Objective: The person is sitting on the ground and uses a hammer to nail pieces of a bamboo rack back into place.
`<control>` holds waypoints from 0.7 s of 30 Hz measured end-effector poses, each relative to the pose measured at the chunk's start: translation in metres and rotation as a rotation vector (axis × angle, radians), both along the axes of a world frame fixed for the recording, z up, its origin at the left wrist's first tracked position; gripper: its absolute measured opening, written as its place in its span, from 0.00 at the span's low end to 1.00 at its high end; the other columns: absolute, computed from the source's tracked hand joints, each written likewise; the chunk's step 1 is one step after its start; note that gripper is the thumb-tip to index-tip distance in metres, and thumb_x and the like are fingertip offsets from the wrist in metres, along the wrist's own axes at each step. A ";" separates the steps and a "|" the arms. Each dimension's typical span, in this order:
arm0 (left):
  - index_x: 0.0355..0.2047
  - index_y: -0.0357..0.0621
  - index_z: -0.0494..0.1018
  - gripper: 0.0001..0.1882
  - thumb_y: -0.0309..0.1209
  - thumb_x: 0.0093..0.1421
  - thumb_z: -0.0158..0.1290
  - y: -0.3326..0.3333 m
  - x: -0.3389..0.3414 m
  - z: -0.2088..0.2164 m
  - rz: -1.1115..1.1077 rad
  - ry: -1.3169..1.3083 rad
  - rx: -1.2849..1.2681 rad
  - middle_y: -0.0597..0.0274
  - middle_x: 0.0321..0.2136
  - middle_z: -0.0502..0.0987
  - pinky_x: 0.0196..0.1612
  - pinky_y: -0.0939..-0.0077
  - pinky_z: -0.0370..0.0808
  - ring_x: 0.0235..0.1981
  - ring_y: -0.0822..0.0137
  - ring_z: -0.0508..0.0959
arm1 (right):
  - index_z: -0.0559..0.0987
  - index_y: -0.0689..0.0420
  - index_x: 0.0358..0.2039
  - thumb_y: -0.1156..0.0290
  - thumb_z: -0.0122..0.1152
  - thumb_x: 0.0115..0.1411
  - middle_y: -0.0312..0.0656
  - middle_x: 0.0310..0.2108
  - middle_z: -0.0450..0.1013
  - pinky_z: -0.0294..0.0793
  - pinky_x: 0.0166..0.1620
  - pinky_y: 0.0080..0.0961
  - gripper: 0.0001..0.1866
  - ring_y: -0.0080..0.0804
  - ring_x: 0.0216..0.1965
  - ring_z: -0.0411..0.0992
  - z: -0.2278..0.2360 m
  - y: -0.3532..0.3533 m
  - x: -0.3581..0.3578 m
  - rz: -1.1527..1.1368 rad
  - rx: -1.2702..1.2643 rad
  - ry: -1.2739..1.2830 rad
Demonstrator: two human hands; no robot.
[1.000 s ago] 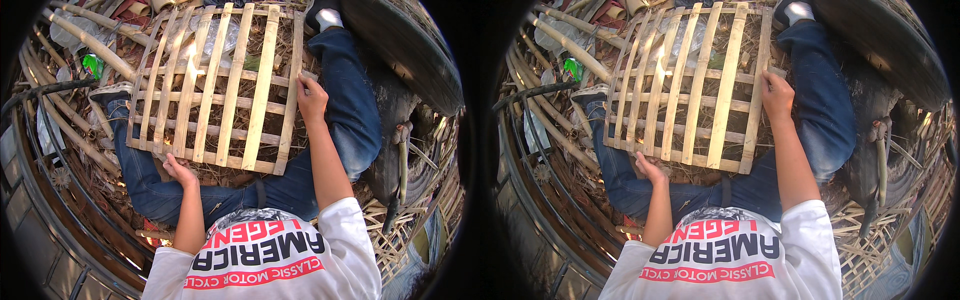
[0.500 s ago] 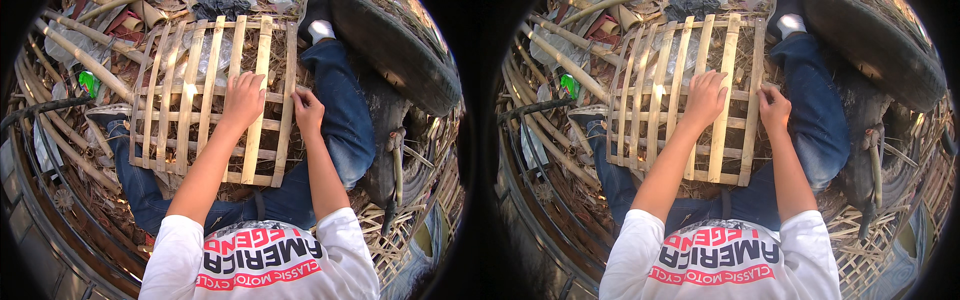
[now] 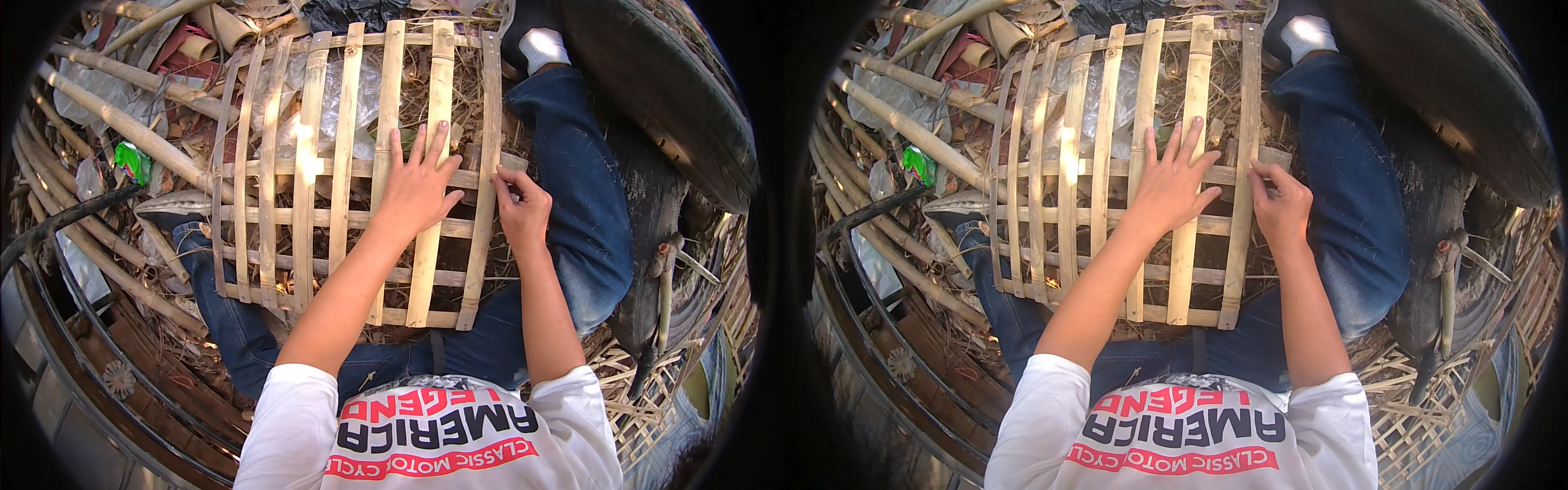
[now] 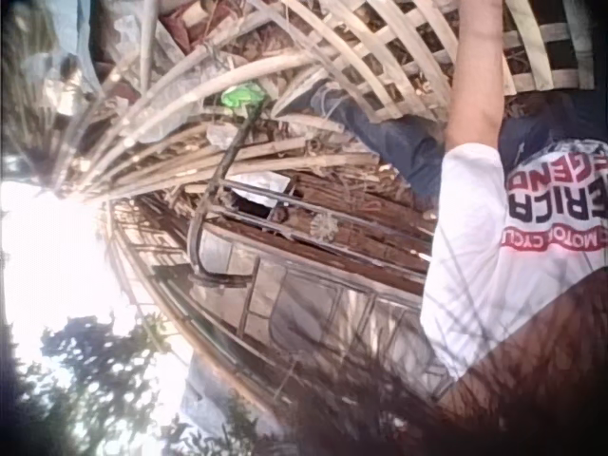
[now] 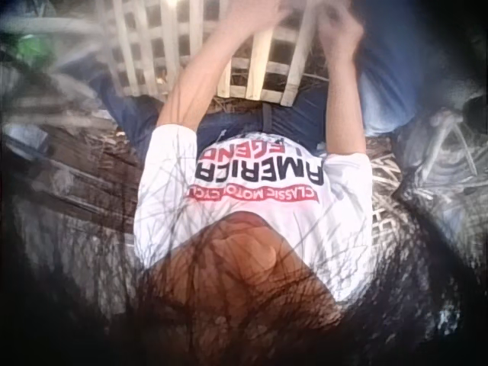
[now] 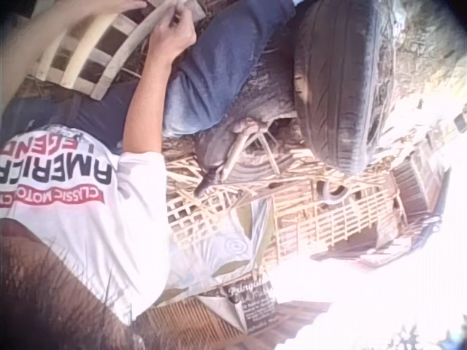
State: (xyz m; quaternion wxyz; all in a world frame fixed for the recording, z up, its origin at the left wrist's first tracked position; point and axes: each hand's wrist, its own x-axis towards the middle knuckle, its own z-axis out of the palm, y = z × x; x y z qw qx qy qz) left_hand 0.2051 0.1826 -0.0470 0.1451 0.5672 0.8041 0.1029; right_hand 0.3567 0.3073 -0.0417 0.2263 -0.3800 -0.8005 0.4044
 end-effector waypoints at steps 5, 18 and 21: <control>0.45 0.50 0.76 0.19 0.46 0.59 0.58 0.007 0.005 0.009 0.023 -0.013 -0.065 0.46 0.70 0.52 0.68 0.30 0.41 0.48 0.51 0.77 | 0.82 0.66 0.38 0.79 0.65 0.59 0.41 0.32 0.82 0.78 0.36 0.18 0.07 0.18 0.32 0.77 -0.004 -0.002 0.003 -0.102 -0.227 0.033; 0.36 0.47 0.76 0.16 0.42 0.54 0.63 0.009 0.011 0.002 0.058 0.067 0.043 0.45 0.68 0.57 0.67 0.30 0.47 0.37 0.55 0.79 | 0.80 0.68 0.37 0.77 0.65 0.61 0.40 0.33 0.80 0.74 0.41 0.17 0.07 0.19 0.35 0.76 0.017 -0.041 0.026 -0.148 -0.565 0.002; 0.36 0.47 0.76 0.16 0.42 0.53 0.64 0.009 0.010 0.002 0.064 0.097 0.008 0.44 0.68 0.57 0.67 0.32 0.50 0.36 0.56 0.80 | 0.80 0.68 0.36 0.78 0.64 0.61 0.41 0.32 0.80 0.74 0.41 0.17 0.06 0.20 0.35 0.76 0.015 -0.040 0.031 -0.133 -0.719 -0.005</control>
